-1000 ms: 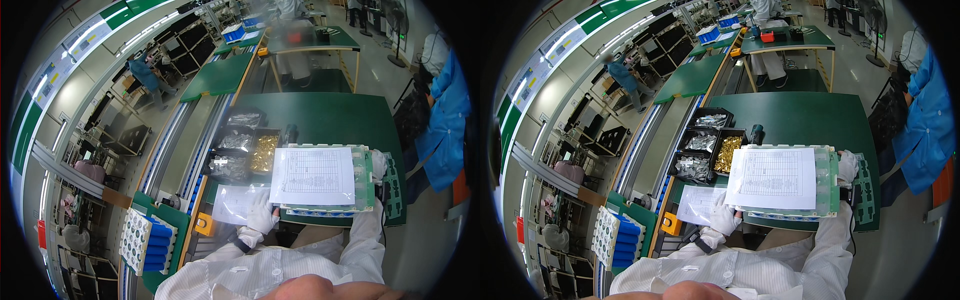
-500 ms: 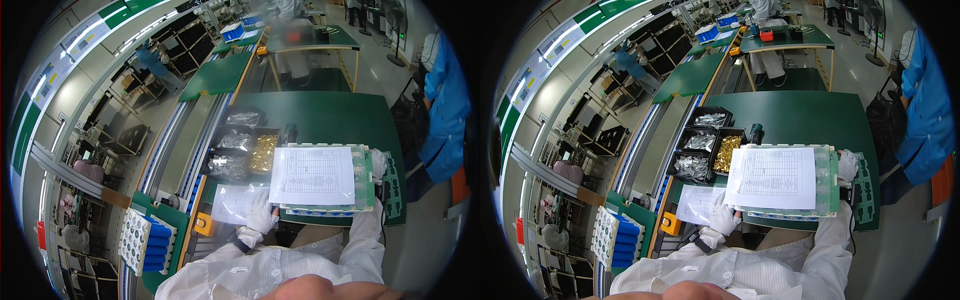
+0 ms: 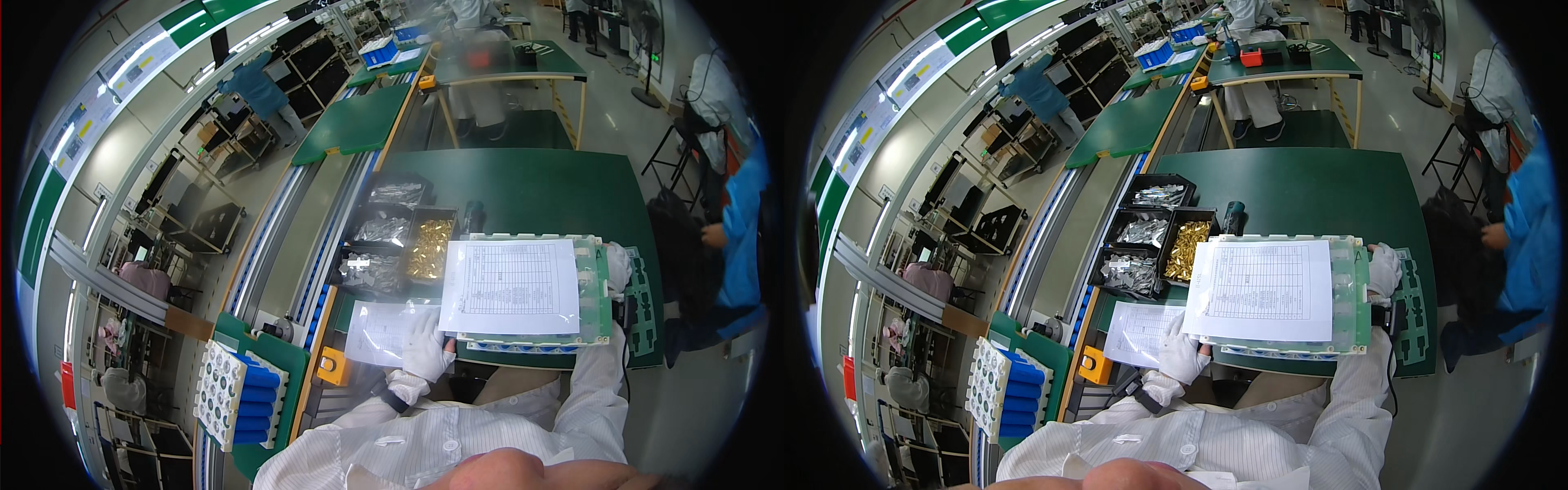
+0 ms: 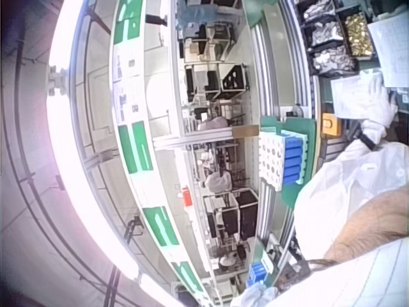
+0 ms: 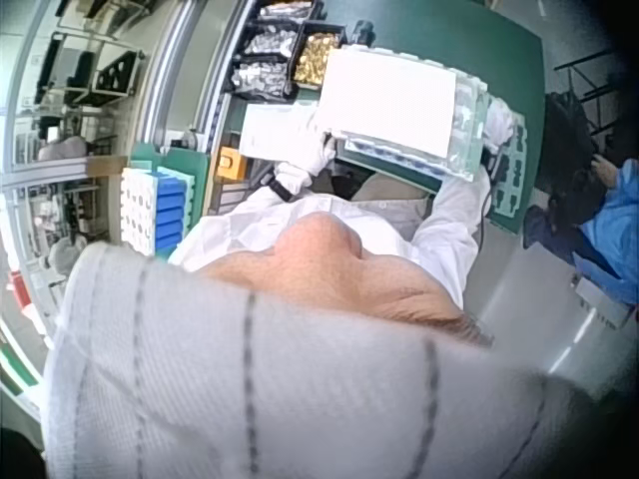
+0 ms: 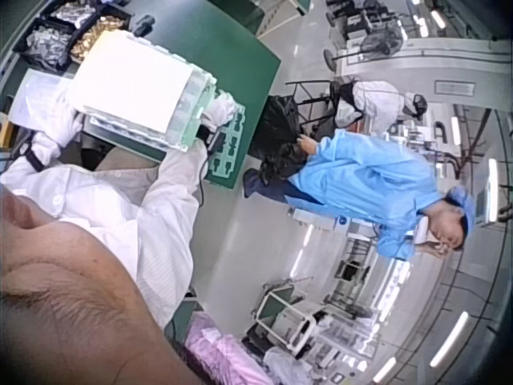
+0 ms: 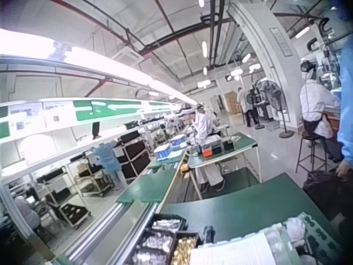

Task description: The recorder is assembling small electronic components or battery cells on a workstation in a cleanroom environment.

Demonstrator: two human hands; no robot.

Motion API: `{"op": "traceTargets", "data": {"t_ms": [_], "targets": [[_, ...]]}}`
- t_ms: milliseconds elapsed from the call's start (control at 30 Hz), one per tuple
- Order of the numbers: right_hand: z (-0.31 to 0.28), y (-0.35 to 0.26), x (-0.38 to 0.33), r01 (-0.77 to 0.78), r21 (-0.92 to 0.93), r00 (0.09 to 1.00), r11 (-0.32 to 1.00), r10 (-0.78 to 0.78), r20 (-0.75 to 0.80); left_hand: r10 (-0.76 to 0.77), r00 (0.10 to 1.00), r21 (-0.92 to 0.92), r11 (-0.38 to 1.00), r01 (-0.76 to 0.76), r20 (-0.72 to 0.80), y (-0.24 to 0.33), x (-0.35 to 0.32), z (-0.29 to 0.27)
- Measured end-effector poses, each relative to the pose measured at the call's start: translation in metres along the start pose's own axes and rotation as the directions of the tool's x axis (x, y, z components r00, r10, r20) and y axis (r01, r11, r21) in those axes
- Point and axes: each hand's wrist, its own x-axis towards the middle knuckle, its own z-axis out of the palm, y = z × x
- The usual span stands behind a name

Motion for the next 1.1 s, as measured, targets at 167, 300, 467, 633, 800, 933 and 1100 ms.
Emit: {"op": "traceTargets", "data": {"t_ms": [167, 300, 467, 633, 800, 933, 1100], "targets": [[0.017, 0.015, 0.003, 0.017, 0.038, 0.999, 0.999, -0.015, -0.049, 0.009, 1.000, -0.019, 1.000, -0.009, -0.007, 0.002, 0.002, 0.000], [0.021, 0.017, 0.004, 0.030, 0.010, 0.999, 1.000, -0.029, -0.043, 0.008, 1.000, -0.023, 1.000, -0.008, 0.000, 0.001, 0.001, 0.000], [0.012, 0.012, 0.002, 0.041, 0.020, 0.999, 0.999, -0.040, -0.036, -0.001, 1.000, -0.021, 1.000, 0.001, 0.006, 0.002, 0.001, -0.001], [0.000, 0.005, -0.001, 0.038, 0.003, 0.999, 0.999, -0.038, 0.007, -0.003, 1.000, -0.021, 1.000, 0.003, 0.005, 0.001, 0.000, -0.001], [0.000, 0.005, -0.001, 0.024, -0.012, 1.000, 1.000, -0.024, -0.003, -0.006, 1.000, -0.012, 1.000, 0.006, -0.001, 0.002, 0.001, 0.000], [0.006, 0.008, 0.002, 0.040, 0.007, 0.999, 0.999, -0.040, -0.020, -0.011, 1.000, -0.015, 1.000, 0.011, 0.016, 0.003, 0.002, -0.001], [0.002, 0.005, 0.000, 0.032, 0.016, 0.999, 0.999, -0.032, -0.009, -0.003, 1.000, -0.016, 1.000, 0.003, 0.007, -0.001, 0.001, 0.002]]}}
